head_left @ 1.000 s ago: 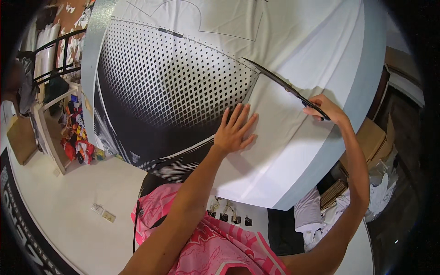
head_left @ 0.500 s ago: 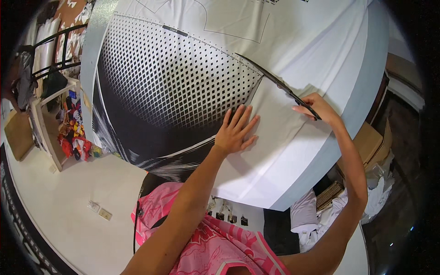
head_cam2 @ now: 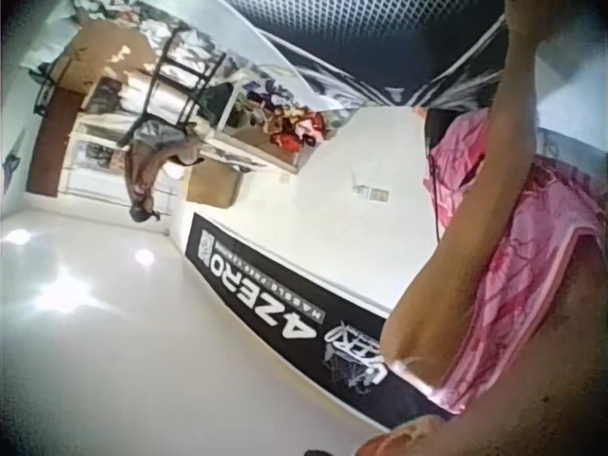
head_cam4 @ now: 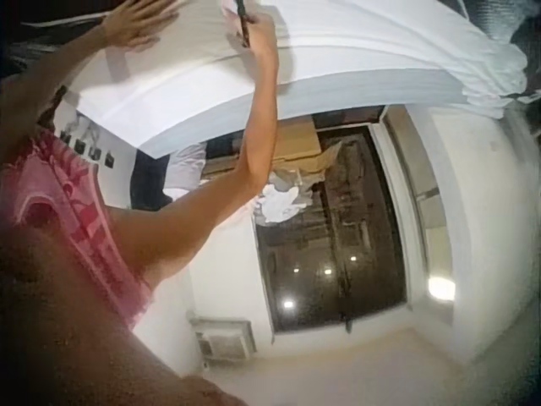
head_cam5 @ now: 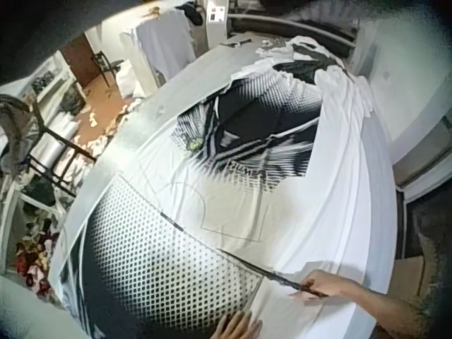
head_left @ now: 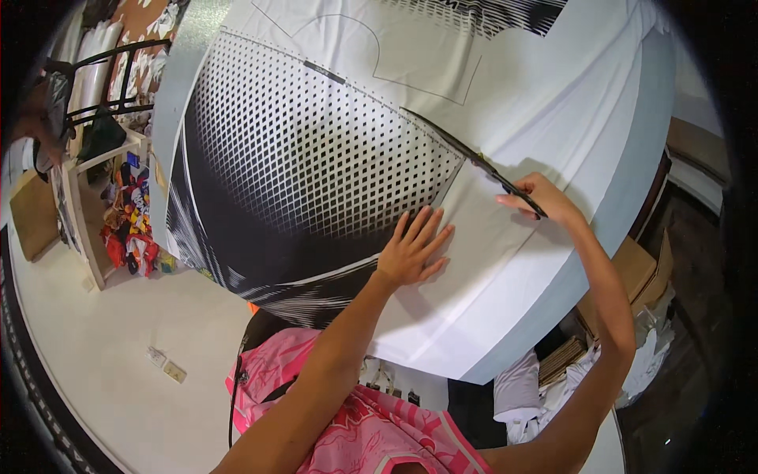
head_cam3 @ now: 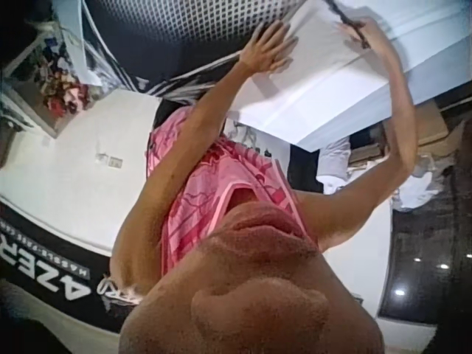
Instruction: Cutting out a printed pattern from a large fabric sheet using scissors.
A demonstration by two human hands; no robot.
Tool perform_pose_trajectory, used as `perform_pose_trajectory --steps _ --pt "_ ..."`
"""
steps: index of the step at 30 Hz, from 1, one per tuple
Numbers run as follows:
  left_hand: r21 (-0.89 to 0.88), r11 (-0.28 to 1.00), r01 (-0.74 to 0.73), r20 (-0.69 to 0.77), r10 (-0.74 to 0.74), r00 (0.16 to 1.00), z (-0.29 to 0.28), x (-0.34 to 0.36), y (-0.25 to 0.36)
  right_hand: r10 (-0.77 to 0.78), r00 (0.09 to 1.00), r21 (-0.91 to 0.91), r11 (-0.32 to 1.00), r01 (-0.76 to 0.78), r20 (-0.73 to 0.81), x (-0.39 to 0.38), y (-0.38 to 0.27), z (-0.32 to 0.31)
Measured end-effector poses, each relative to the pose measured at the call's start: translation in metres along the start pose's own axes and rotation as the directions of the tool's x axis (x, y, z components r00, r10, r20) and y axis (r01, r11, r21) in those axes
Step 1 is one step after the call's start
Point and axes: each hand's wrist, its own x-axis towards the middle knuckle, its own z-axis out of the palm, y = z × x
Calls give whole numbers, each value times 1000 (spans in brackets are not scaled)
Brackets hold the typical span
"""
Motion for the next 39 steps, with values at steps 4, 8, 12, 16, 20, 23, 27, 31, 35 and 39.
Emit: perform_pose_trajectory --steps 4,8,12,16,20,23,27,31,35,39 --pt "-34 999 6 5 -6 1000 0 0 -1 16 1000 86 996 -18 21 -1 -2 7" --pt "-51 999 6 7 -6 1000 2 -2 -1 6 1000 137 990 -8 20 13 -10 9" --pt "-81 997 9 2 -9 1000 2 -3 0 3 1000 105 994 -5 22 23 -21 14" --pt "-78 997 -4 -23 3 1000 -3 -1 1 -22 1000 97 995 22 -6 24 -30 16" --pt "-71 997 -7 -49 4 999 -5 1 1 -29 1000 128 991 29 -3 30 -38 16" --pt "-73 997 -5 -39 2 999 -4 0 0 -29 1000 135 990 28 11 39 -49 12" --pt "-79 997 -5 -14 4 1000 -3 -1 -1 -44 999 125 991 41 20 51 -72 11" --pt "-84 996 -4 -32 2 1000 -1 -2 0 -41 999 127 991 37 30 50 -90 14" --pt "-79 997 -12 -44 8 999 -1 -2 -1 -19 999 125 992 14 35 53 -105 16" --pt "-92 996 -20 -49 16 999 -2 -3 -2 -27 999 130 991 22 39 66 -120 11"
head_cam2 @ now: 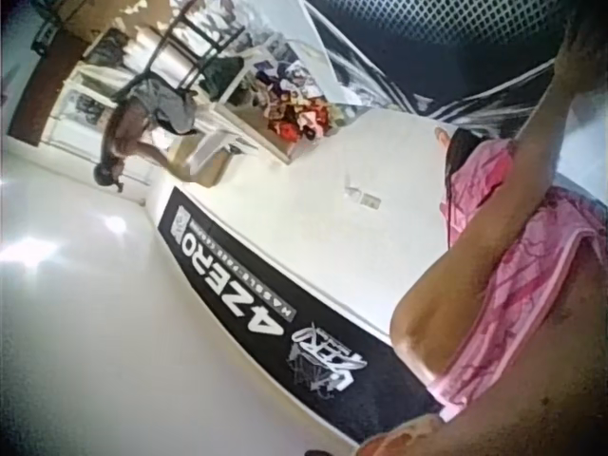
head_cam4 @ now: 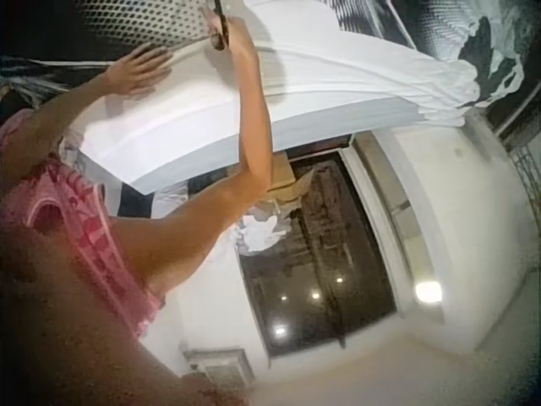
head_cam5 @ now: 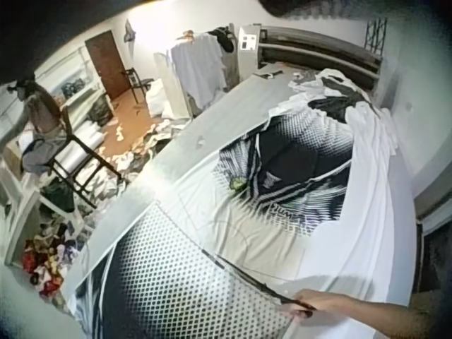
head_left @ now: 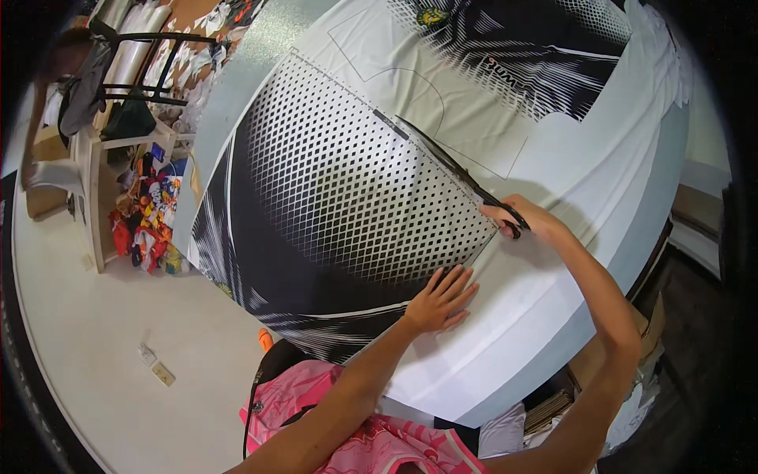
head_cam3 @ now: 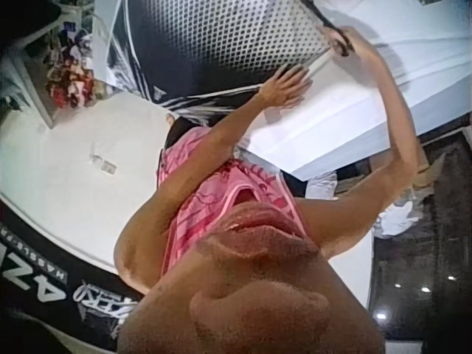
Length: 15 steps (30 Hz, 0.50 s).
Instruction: Cutting out a printed pattern from a large fabric sheet using scissors.
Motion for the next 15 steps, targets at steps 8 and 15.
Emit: perform_pose_trajectory --steps 8,15 --pt "-41 999 -7 -41 5 999 -4 0 -2 -11 1000 -95 995 8 -26 6 -15 2" --pt "-80 997 -21 -54 17 998 -5 0 -4 -19 1000 -12 1000 19 -18 22 -38 16"
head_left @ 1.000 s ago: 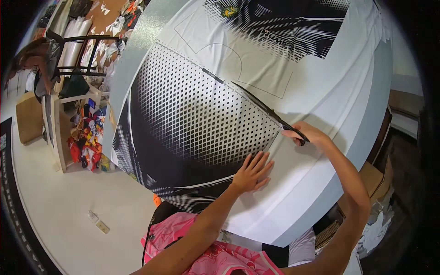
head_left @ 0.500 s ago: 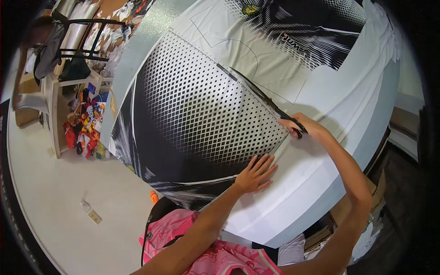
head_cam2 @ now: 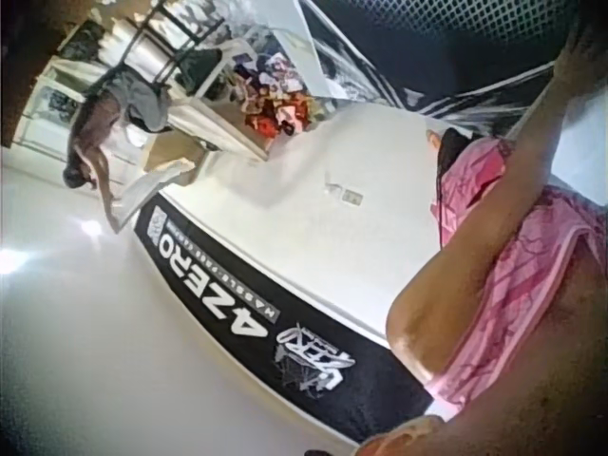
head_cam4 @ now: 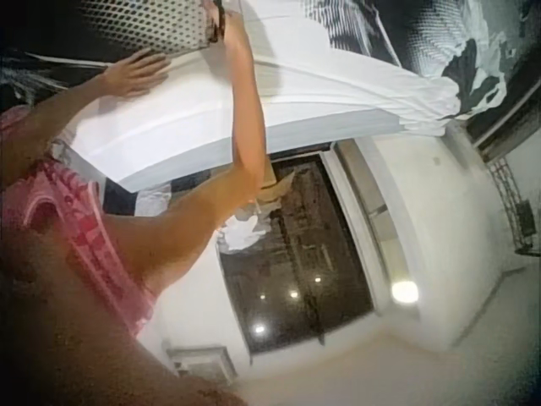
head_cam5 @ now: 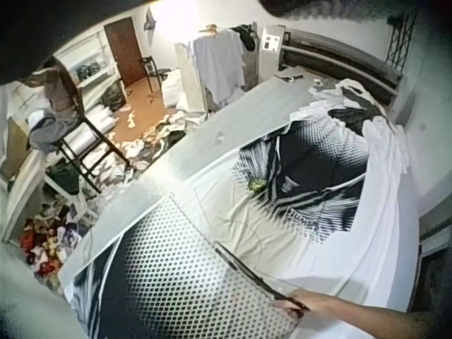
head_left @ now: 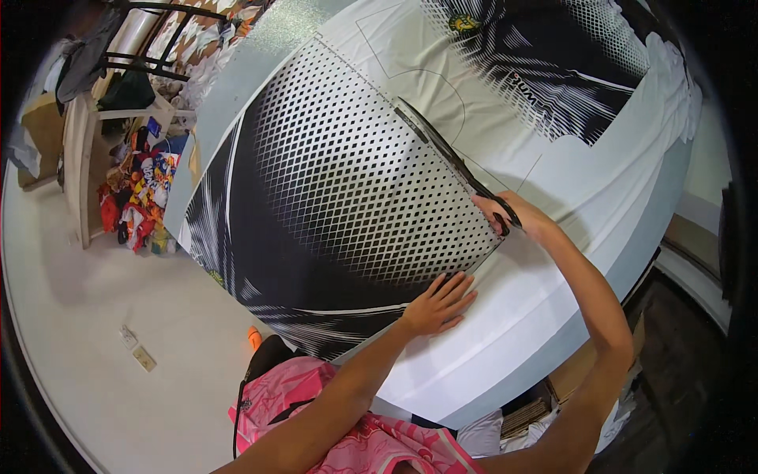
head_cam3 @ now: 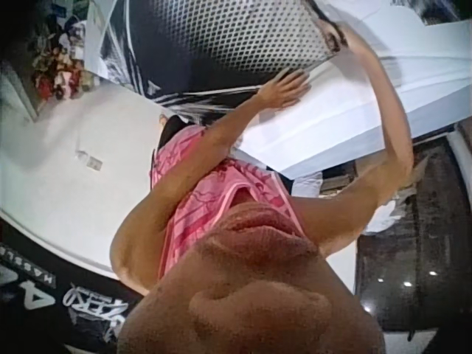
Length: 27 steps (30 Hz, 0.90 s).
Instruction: Cutting out a printed pattern from a large fabric sheet using scissors.
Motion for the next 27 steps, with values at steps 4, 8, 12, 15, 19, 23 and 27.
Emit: perform_pose_trajectory --steps 4,8,12,15,19,23,27 --pt "9 1000 -3 -7 3 1000 0 -1 0 7 1000 23 1000 -7 30 10 -10 2" --pt "-22 1000 8 8 -7 1000 2 -1 0 10 1000 -46 999 -9 16 12 -15 3" --pt "-30 1000 10 -1 -10 1000 6 -1 0 7 1000 -25 1000 -6 6 18 -25 7" --pt "-16 1000 4 -3 -5 1000 6 -2 -1 -82 989 85 994 72 120 30 -41 8" --pt "-2 1000 0 -55 0 998 5 -2 -1 -15 988 130 992 -6 155 46 -54 9" --pt "11 1000 4 -31 -4 1000 5 -2 0 -8 996 -72 997 15 90 47 -55 11" --pt "-2 1000 0 -95 0 995 7 -2 0 29 998 84 996 -34 64 49 -62 16"
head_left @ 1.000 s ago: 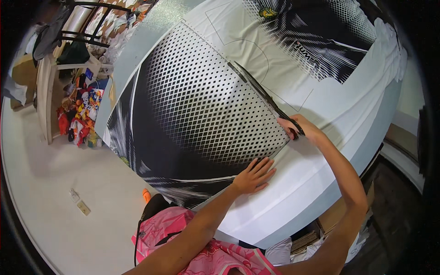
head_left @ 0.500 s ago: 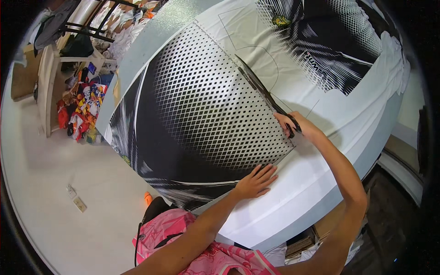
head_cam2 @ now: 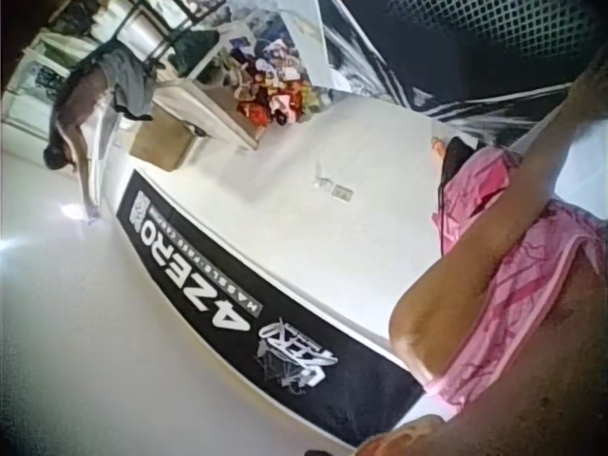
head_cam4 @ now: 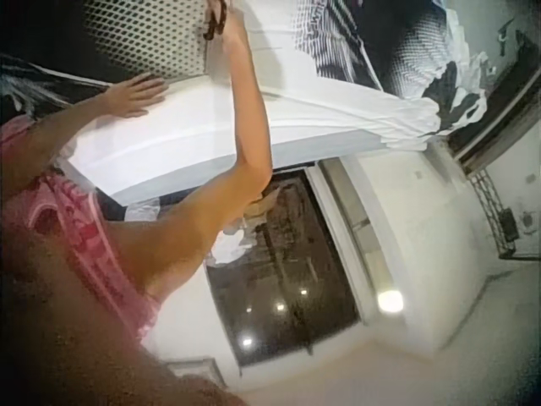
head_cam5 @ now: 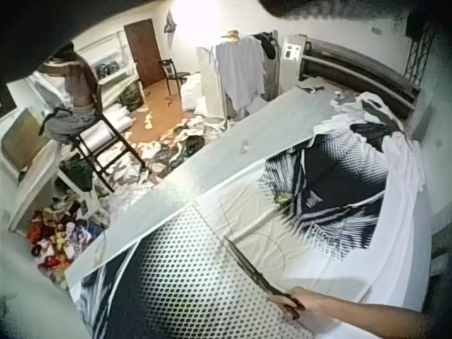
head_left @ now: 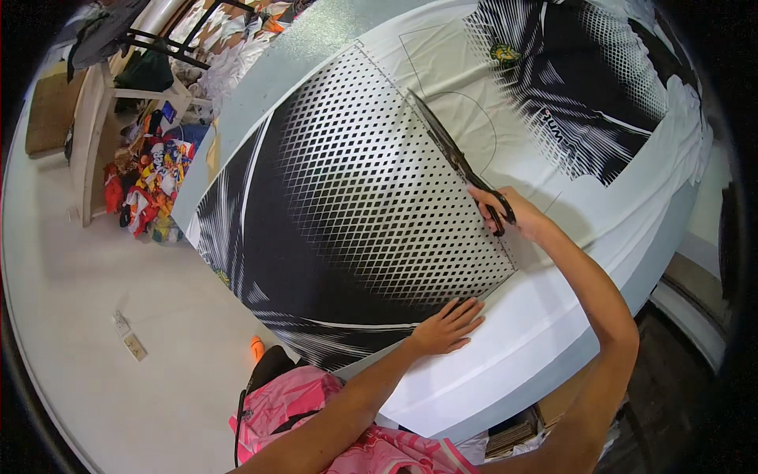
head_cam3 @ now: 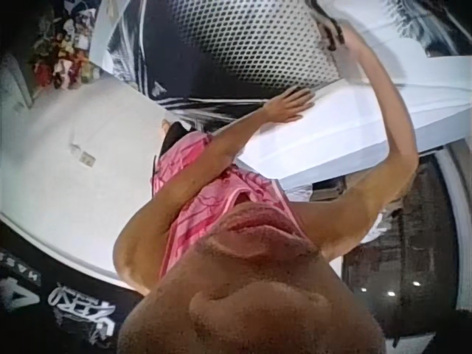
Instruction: Cutting out a printed pattern from a large fabric sheet using scissors.
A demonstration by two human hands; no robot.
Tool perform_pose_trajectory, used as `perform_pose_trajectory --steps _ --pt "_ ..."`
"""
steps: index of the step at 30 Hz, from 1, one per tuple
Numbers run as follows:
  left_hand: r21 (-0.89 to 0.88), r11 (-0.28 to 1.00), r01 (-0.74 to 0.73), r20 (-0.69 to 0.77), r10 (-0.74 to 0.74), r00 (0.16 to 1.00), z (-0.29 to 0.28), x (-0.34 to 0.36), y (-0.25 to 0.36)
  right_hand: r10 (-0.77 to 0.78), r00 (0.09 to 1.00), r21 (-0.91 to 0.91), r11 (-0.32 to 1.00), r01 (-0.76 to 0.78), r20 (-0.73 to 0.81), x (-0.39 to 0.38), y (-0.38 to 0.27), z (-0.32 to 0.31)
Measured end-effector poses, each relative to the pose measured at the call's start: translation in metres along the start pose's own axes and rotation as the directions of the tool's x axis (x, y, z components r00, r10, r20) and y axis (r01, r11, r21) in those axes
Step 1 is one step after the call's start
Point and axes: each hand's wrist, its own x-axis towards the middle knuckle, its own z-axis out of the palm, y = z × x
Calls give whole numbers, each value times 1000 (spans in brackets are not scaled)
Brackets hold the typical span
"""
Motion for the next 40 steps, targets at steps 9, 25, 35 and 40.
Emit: perform_pose_trajectory --steps 9,25,35,40 --pt "-18 1000 6 64 -5 998 0 -2 0 -34 995 43 999 31 90 30 -40 2" --pt "-96 995 9 46 -4 999 -4 -2 -1 -126 992 -104 986 128 22 55 -90 14" --pt "-105 994 -6 17 8 1000 -4 -1 -2 -134 991 -9 991 135 27 76 -133 15" --pt "-147 989 -2 212 33 977 -4 -3 -4 -207 978 -158 966 204 -5 92 -137 19"
